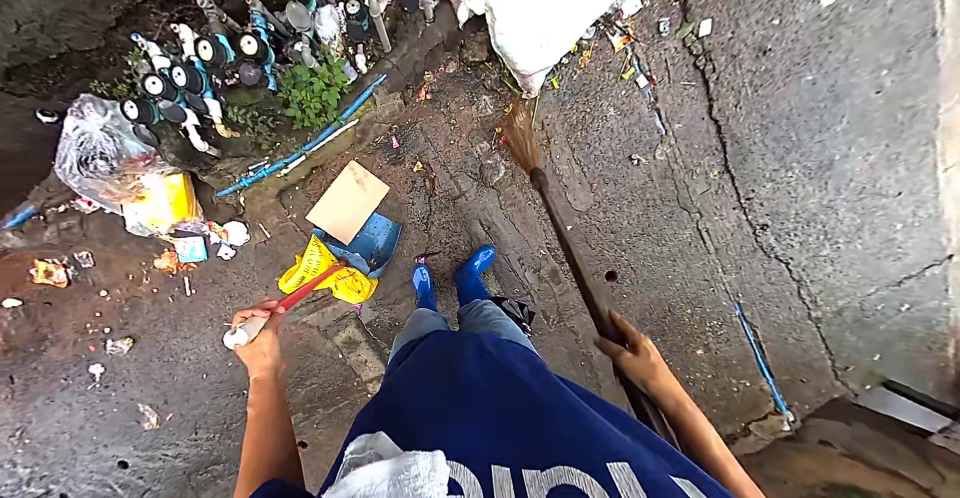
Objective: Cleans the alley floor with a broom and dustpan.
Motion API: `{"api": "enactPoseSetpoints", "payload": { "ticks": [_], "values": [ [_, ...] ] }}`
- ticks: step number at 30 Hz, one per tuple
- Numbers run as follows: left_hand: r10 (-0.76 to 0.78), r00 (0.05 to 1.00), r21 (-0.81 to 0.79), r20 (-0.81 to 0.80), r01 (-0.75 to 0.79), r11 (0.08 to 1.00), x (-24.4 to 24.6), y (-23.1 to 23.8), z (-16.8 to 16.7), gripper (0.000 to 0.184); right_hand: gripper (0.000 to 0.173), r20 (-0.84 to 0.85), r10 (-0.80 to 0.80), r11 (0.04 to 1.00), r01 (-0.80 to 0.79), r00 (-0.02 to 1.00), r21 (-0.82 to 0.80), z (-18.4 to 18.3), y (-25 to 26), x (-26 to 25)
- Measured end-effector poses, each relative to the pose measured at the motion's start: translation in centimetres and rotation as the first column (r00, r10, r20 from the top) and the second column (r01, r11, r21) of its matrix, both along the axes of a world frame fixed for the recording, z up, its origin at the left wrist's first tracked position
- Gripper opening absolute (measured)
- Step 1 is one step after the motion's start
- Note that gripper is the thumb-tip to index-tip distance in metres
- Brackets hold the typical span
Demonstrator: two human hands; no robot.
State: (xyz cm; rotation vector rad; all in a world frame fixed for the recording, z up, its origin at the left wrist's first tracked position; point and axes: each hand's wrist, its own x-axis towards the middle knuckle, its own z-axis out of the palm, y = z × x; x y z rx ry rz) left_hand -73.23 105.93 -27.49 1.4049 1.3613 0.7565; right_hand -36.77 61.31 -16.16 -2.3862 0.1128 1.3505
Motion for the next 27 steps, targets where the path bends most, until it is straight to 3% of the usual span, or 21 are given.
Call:
{"api": "enactPoseSetpoints", "payload": {
  "ticks": [2,4,6,9,11,14,17,20,24,27],
  "values": [
    [-0.004,1.000,-0.002,0.005,0.004,1.000,0.4,-0.2,0.2,0.024,0.069,-0.081,0.004,0.999,-0.001,0.997,0.046,1.2,-1.1,-2.8],
    [-0.002,1.000,-0.007,-0.027,0.002,1.000,0.8,-0.4,0.5,0.023,0.068,-0.185,0.106,0.994,-0.107,0.977,0.004,0.1,-1.9,-2.7],
    [-0.007,0.998,-0.019,-0.062,0.006,1.000,1.0,-0.4,0.8,0.022,0.061,-0.218,0.218,0.964,-0.245,0.951,-0.104,-2.4,-2.9,0.6],
    [0.008,0.997,-0.012,-0.078,-0.009,1.000,1.7,-0.1,1.0,0.024,0.052,-0.109,0.276,0.919,-0.296,0.955,-0.262,-4.7,-4.3,7.7],
    [0.019,0.995,-0.011,-0.094,-0.020,1.000,1.6,-0.2,1.0,0.024,0.054,-0.012,0.280,0.923,-0.273,0.960,-0.272,-4.4,-3.8,10.4],
    [0.020,0.993,-0.015,-0.113,-0.022,1.000,1.7,-0.3,1.0,0.024,0.057,0.079,0.205,0.956,-0.182,0.976,-0.230,-2.8,-2.0,10.3],
    [0.019,0.992,-0.029,-0.124,-0.023,0.999,2.1,-0.4,1.0,0.024,0.068,0.116,0.060,0.992,-0.046,0.991,-0.122,-0.7,-0.5,7.1],
    [0.018,0.991,-0.032,-0.134,-0.023,0.999,2.5,-0.3,0.9,0.024,0.071,0.016,-0.005,1.000,0.005,1.000,0.012,0.1,0.6,2.3],
    [0.030,0.989,-0.043,-0.148,-0.037,0.998,3.8,-0.7,1.0,0.025,0.065,-0.179,0.161,0.986,-0.151,0.971,0.067,-3.8,1.1,2.4],
    [0.025,0.988,-0.032,-0.155,-0.031,0.999,4.1,-0.5,1.1,0.024,0.056,-0.116,0.233,0.968,-0.242,0.966,-0.073,-7.7,-1.0,8.2]
  ]
}}
